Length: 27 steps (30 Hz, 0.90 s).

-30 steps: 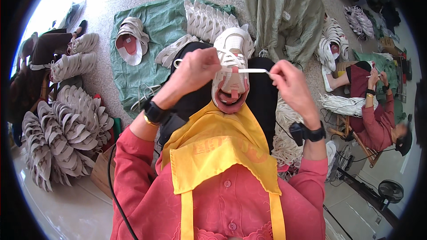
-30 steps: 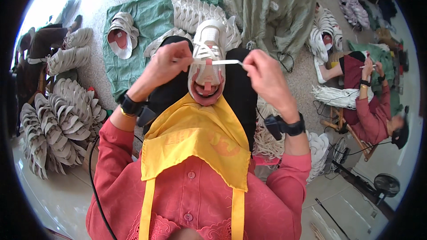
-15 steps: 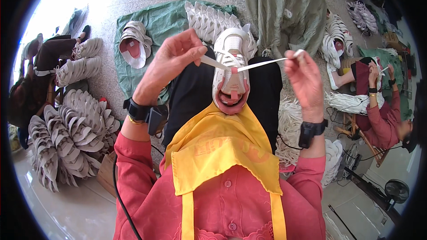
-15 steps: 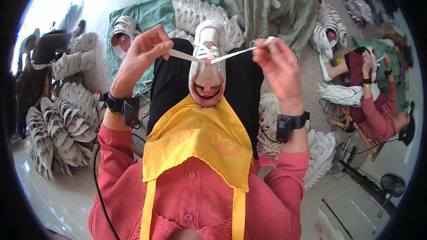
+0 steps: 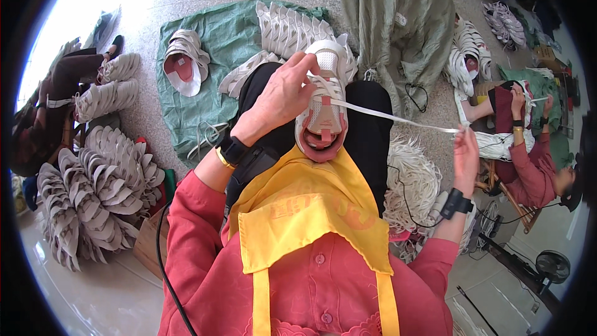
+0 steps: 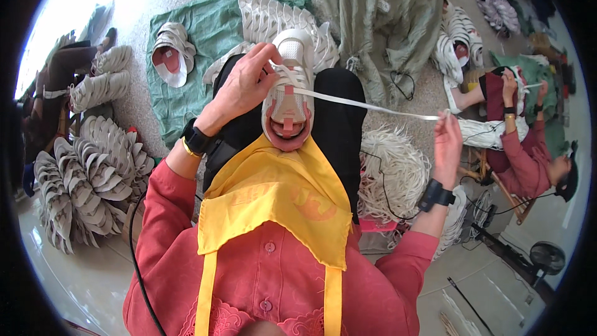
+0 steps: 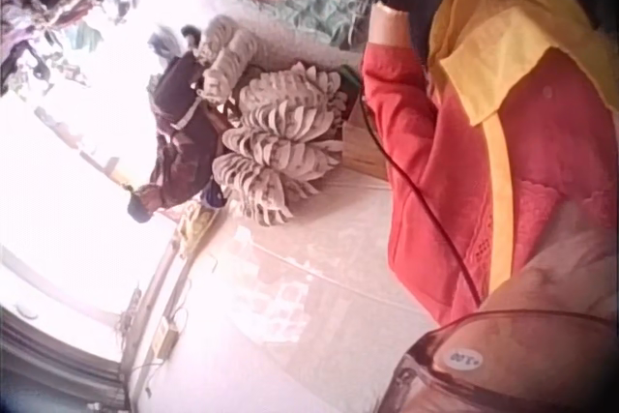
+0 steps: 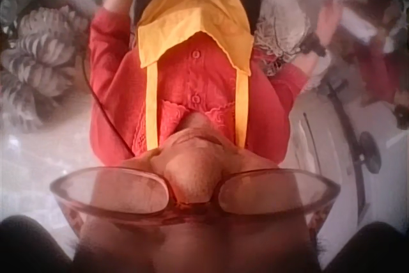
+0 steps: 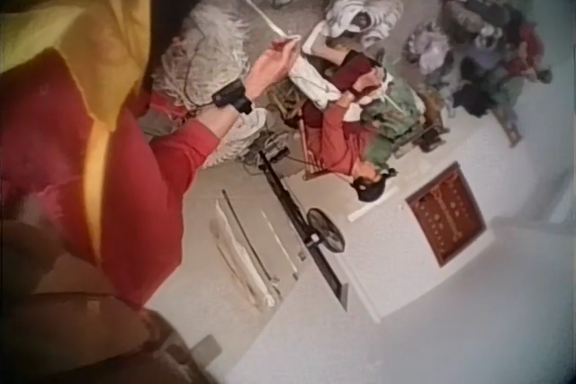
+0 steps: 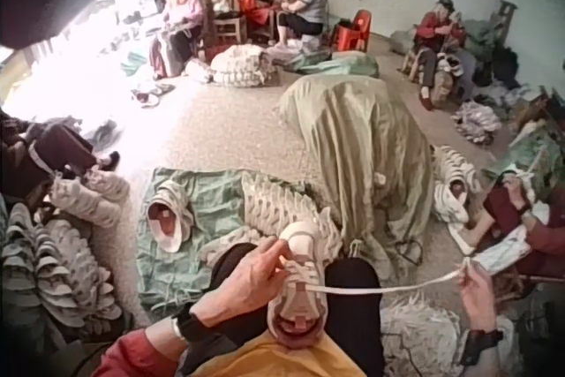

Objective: Lacing a pair of white sneakers in a factory setting.

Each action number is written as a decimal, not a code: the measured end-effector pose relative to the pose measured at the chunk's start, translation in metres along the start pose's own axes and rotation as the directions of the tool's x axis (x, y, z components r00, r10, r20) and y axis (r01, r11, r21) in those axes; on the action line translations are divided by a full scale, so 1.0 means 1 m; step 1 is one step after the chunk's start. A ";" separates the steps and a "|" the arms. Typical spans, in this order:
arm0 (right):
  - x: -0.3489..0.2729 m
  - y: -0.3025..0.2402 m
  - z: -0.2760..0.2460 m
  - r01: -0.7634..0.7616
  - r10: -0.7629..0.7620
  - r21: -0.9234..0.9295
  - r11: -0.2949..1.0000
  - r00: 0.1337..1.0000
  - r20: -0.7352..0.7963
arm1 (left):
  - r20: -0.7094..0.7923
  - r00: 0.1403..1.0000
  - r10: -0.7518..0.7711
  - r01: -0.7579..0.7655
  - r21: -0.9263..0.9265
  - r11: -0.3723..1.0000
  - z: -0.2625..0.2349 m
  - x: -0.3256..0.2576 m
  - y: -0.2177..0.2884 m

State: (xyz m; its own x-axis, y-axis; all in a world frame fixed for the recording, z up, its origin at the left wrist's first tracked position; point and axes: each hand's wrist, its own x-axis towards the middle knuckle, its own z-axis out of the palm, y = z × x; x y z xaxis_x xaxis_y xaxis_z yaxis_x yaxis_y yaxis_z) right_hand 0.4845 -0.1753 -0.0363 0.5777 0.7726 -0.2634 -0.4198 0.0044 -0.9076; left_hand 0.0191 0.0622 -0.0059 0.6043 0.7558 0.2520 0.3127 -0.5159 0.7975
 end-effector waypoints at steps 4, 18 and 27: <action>-0.010 0.024 0.057 0.058 -0.064 -0.415 0.908 0.998 -0.002 | 0.032 0.999 0.043 -0.044 0.055 0.997 0.003 0.004 -0.005; -0.044 0.067 0.268 0.519 -0.034 -0.661 0.542 0.799 0.600 | 0.213 0.967 0.139 -0.164 0.102 0.981 -0.007 0.012 0.009; -0.044 0.065 0.278 0.533 -0.023 -0.630 0.565 0.773 0.634 | 0.269 0.937 0.223 -0.277 0.185 0.943 -0.020 0.011 0.032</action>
State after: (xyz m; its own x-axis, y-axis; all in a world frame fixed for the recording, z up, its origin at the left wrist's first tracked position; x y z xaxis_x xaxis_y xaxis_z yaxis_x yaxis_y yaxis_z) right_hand 0.2367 -0.0323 0.0069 0.0125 0.9996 0.0247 0.5118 0.0149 -0.8590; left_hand 0.0210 0.0623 0.0337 0.8331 0.4848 0.2663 0.2627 -0.7705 0.5808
